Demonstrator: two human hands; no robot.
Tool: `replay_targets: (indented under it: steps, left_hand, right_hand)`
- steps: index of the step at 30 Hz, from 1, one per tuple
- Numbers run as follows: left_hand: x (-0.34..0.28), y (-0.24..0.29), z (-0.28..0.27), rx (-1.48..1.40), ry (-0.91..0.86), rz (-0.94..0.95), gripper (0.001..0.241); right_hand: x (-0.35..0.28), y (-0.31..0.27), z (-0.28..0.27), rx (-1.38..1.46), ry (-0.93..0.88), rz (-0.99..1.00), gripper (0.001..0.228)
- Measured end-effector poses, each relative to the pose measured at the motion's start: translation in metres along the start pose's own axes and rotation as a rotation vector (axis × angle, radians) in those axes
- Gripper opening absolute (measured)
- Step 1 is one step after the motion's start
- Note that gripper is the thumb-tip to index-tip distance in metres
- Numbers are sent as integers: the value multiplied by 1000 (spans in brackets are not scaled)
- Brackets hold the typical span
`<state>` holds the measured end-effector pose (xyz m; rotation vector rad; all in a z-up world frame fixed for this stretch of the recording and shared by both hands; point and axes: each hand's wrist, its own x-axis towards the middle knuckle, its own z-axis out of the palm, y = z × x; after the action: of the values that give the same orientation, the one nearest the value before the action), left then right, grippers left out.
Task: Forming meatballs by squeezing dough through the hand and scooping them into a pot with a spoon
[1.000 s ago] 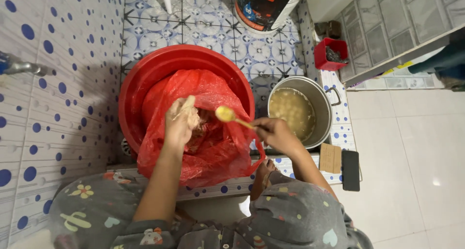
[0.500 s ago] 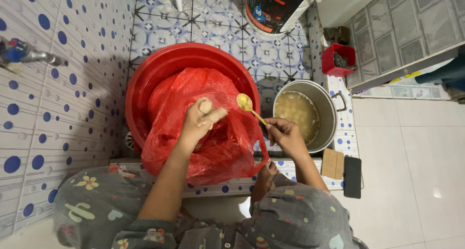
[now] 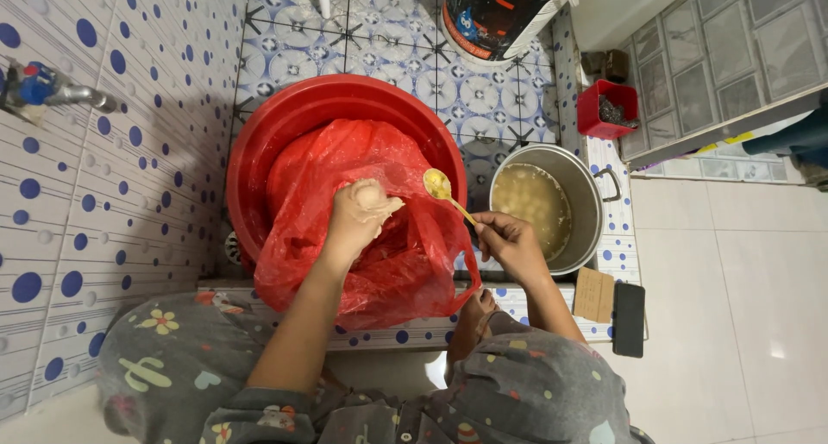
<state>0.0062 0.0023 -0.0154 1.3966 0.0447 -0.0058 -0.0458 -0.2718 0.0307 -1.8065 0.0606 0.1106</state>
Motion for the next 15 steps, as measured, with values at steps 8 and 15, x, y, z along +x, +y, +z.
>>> replay_targets:
  steps: [8, 15]
  left_hand:
    - [19, -19, 3, -294, -136, 9, 29]
    - [-9, 33, 6, -122, -124, 21, 9]
  right_hand:
    - [0, -1, 1, 12, 9, -3, 20]
    - [2, 7, -1, -6, -1, -12, 20]
